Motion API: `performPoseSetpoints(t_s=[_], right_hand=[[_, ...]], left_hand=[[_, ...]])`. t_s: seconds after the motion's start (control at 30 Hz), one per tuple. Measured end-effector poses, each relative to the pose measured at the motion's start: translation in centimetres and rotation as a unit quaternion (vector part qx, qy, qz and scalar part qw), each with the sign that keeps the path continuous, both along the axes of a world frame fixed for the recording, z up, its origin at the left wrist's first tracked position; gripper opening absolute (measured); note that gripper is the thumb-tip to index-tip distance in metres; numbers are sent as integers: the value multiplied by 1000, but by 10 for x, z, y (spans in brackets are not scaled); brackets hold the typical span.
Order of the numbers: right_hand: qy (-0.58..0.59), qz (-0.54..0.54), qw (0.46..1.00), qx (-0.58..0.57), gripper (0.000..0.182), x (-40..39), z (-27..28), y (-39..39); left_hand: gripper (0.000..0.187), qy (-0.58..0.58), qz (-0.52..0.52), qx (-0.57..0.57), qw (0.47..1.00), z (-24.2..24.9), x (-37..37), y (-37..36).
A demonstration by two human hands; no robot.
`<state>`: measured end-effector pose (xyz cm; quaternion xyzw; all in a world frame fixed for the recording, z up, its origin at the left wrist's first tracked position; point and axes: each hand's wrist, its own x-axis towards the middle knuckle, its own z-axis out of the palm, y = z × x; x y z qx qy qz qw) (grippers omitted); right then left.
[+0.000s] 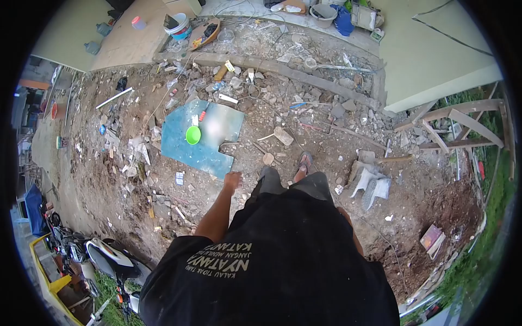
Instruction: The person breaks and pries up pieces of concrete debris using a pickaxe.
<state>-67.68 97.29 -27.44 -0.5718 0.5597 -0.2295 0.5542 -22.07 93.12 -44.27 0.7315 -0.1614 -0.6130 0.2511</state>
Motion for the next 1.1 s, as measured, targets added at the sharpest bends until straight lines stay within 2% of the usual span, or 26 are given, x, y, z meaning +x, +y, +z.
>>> performPoseSetpoints(t_s=[0.03, 0.17, 0.23, 0.27, 0.33, 0.37, 0.43, 0.47, 0.6, 0.67, 0.7, 0.77, 0.8, 0.83, 0.87, 0.93, 1.1], right_hand=[[1, 17, 1000, 2, 16, 5, -1, -9], [15, 62, 998, 9, 16, 21, -1, -33], [27, 74, 997, 16, 16, 22, -3, -32], [35, 76, 996, 22, 16, 19, -3, -27], [55, 72, 995, 32, 16, 13, 3, -19], [65, 68, 995, 35, 16, 10, 4, -14], [82, 59, 994, 43, 16, -1, -2, -2], [91, 53, 993, 47, 16, -6, -5, 6], [121, 20, 990, 69, 16, -16, -7, 41], [137, -2, 987, 78, 16, -19, -6, 57], [145, -16, 986, 81, 16, -24, -2, 66], [163, -51, 982, 83, 16, -28, 10, 80], [171, -70, 979, 83, 16, -30, 13, 85], [179, -87, 976, 84, 16, -41, -15, 96], [181, -103, 975, 82, 16, -47, -23, 103], [-22, -79, 997, 9, 19, -60, -48, 109], [-36, -113, 993, 7, 20, -63, -72, 119]], left_hand=[[24, -75, -18, -4, 997, 0, 2, 2], [28, -111, -28, -4, 993, -17, 12, -1], [28, -123, -83, -48, 988, -13, 12, 0], [28, -119, -82, -44, 989, -12, 9, 1], [27, -99, -8, -2, 995, 18, -3, -4], [27, -93, -13, -1, 996, 22, -7, -4], [26, -71, -3, 7, 997, 16, -10, -1], [24, -24, 4, 2, 1000, 13, -8, 0], [19, -10, 7, 13, 1000, 8, -14, 7], [9, 60, 67, 18, 996, 20, -14, 10], [9, 65, 52, 18, 996, 8, -5, 14], [7, 170, 41, 43, 984, -11, 9, 16], [7, 124, 45, 48, 990, 10, 3, 12], [8, 76, 50, 51, 995, 32, 0, 9], [8, 80, 35, 48, 995, 31, 1, 10], [12, 77, 25, 55, 995, 34, 11, 5], [14, 9, 36, 45, 998, 57, 8, -13]])
